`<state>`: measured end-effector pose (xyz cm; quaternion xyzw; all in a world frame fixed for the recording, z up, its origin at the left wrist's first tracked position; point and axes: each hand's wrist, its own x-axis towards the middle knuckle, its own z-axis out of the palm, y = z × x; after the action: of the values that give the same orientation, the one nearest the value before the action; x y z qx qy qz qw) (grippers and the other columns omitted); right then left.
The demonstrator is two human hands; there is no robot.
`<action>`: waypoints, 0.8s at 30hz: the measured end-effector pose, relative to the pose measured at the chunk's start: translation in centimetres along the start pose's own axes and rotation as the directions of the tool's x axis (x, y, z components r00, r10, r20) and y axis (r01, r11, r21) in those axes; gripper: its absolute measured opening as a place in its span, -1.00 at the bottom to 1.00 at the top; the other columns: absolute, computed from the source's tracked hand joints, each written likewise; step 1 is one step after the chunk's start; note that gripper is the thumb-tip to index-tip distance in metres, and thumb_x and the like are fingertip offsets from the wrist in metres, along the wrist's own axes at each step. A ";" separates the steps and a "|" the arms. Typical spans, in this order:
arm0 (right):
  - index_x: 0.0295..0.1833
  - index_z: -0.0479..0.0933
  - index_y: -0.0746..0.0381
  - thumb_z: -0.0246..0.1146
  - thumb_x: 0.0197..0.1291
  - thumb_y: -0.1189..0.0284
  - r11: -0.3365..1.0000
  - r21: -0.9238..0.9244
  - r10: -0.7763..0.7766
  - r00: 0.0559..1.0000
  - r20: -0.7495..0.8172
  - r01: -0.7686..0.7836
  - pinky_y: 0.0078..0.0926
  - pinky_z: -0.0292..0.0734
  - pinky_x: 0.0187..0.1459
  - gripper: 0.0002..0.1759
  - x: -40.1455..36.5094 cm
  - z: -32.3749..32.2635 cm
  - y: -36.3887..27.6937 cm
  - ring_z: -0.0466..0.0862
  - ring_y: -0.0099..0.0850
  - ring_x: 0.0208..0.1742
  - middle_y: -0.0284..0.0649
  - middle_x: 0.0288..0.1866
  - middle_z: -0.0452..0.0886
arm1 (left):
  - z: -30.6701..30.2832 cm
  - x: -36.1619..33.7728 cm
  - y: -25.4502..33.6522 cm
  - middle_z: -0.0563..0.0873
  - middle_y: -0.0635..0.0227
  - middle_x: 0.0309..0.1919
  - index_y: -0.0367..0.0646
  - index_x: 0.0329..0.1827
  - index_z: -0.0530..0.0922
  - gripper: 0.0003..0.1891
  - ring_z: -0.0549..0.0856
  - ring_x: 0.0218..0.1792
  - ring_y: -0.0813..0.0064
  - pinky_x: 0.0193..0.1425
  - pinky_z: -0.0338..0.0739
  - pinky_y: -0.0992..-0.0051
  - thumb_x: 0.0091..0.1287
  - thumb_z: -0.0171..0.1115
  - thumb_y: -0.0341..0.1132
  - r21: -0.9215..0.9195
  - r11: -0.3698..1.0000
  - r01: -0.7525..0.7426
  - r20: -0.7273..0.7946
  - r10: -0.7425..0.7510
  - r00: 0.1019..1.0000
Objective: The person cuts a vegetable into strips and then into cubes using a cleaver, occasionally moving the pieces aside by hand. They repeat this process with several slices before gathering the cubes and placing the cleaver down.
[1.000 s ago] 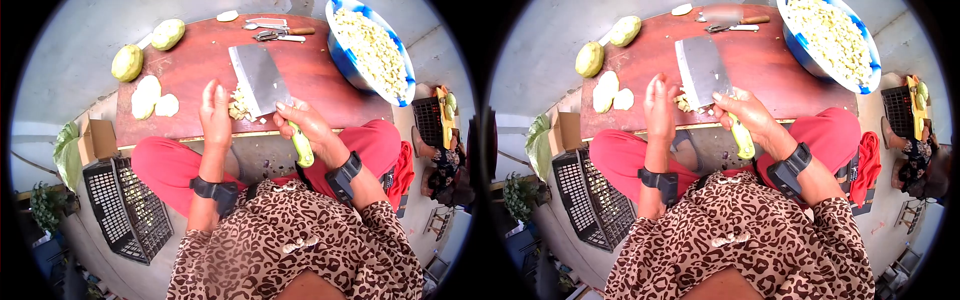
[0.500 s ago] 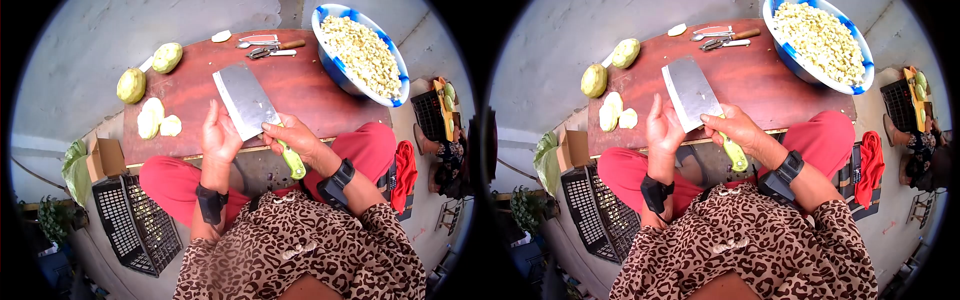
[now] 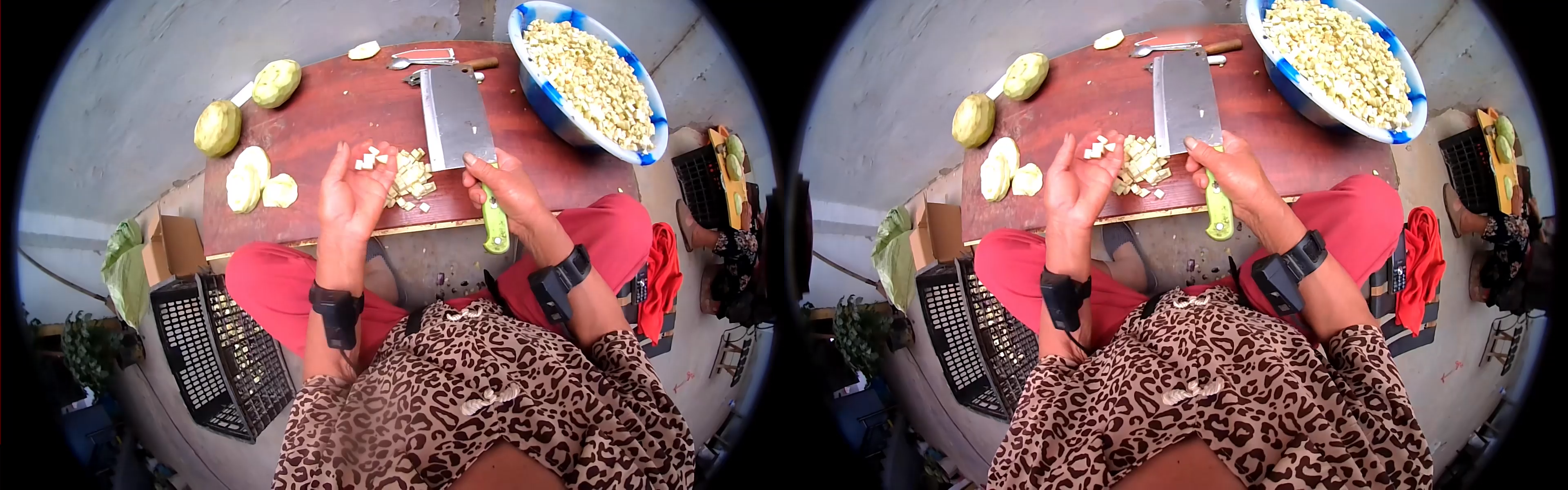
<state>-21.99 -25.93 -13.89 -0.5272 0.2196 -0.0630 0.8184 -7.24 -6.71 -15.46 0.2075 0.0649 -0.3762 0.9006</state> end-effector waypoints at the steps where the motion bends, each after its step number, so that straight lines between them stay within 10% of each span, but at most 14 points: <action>1: -0.05 0.48 0.28 0.32 0.39 0.34 0.999 -0.047 0.008 1.000 -0.019 -0.008 -0.67 0.39 -0.54 -0.75 -0.2 -0.3 0.1 0.48 -0.64 -0.55 -0.33 -0.40 0.57 | -0.3 0.2 0.1 0.61 -0.03 0.09 -0.41 0.03 0.53 -0.63 0.55 0.25 0.09 0.44 0.47 0.08 0.53 0.19 -0.16 0.133 0.985 -0.110 0.024 0.108 0.994; 3: -0.05 0.49 0.30 0.31 0.39 0.37 0.992 -0.121 0.019 0.999 -0.050 -0.025 -0.66 0.39 -0.53 -0.77 -0.9 -0.9 0.3 0.49 -0.64 -0.55 -0.33 -0.40 0.59 | -0.2 0.5 0.2 0.65 0.10 0.01 -0.37 0.04 0.56 -0.64 0.65 0.06 0.26 0.26 0.58 0.32 0.55 0.17 -0.15 0.462 0.832 -0.308 0.106 0.293 0.950; 6: -0.05 0.50 0.31 0.31 0.37 0.40 0.963 -0.270 0.005 0.998 -0.069 -0.024 -0.64 0.41 -0.52 -0.78 -1.8 -2.1 1.1 0.50 -0.62 -0.55 -0.32 -0.39 0.59 | -2.2 1.6 -0.1 0.67 0.19 0.00 -0.34 0.13 0.56 -0.66 0.67 0.00 0.36 0.14 0.56 0.46 0.57 0.15 -0.20 0.917 0.129 -0.378 0.277 0.477 0.834; 11: -0.02 0.52 0.34 0.30 0.39 0.42 0.928 -0.365 0.051 0.996 -0.072 -0.074 -0.62 0.44 -0.50 -0.79 -3.6 -3.7 2.9 0.51 -0.61 -0.53 -0.30 -0.38 0.58 | -6.1 1.1 -1.2 0.46 -0.05 0.28 -0.25 0.31 0.48 -0.30 0.47 0.25 -0.08 0.38 0.37 0.12 0.23 0.44 0.03 0.727 -0.573 -0.378 0.589 0.238 0.772; 14: -0.01 0.52 0.33 0.30 0.40 0.42 0.931 -0.356 0.075 0.997 -0.033 -0.082 -0.63 0.44 -0.50 -0.79 -4.3 -4.1 3.6 0.51 -0.62 -0.53 -0.31 -0.38 0.57 | -6.0 -0.1 -2.2 0.41 -0.06 0.33 -0.23 0.34 0.46 -0.20 0.37 0.34 -0.12 0.45 0.24 0.00 0.15 0.47 0.11 0.548 -0.763 -0.344 0.665 0.148 0.732; 24: 0.02 0.51 0.28 0.32 0.38 0.45 0.948 -0.295 0.132 0.991 0.026 -0.119 -0.64 0.42 -0.53 -0.79 -3.8 -2.7 6.9 0.49 -0.62 -0.57 -0.34 -0.40 0.57 | -5.4 1.3 -3.4 0.34 -0.20 0.42 -0.18 0.43 0.43 -0.10 0.31 0.42 -0.16 0.51 0.16 0.02 0.15 0.38 0.28 0.585 -0.765 -0.270 0.625 0.213 0.751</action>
<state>-27.42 -23.96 -19.87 -0.6288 0.2410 0.0342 0.7385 -8.51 -7.42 -21.75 0.8720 -0.3934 0.1285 0.2613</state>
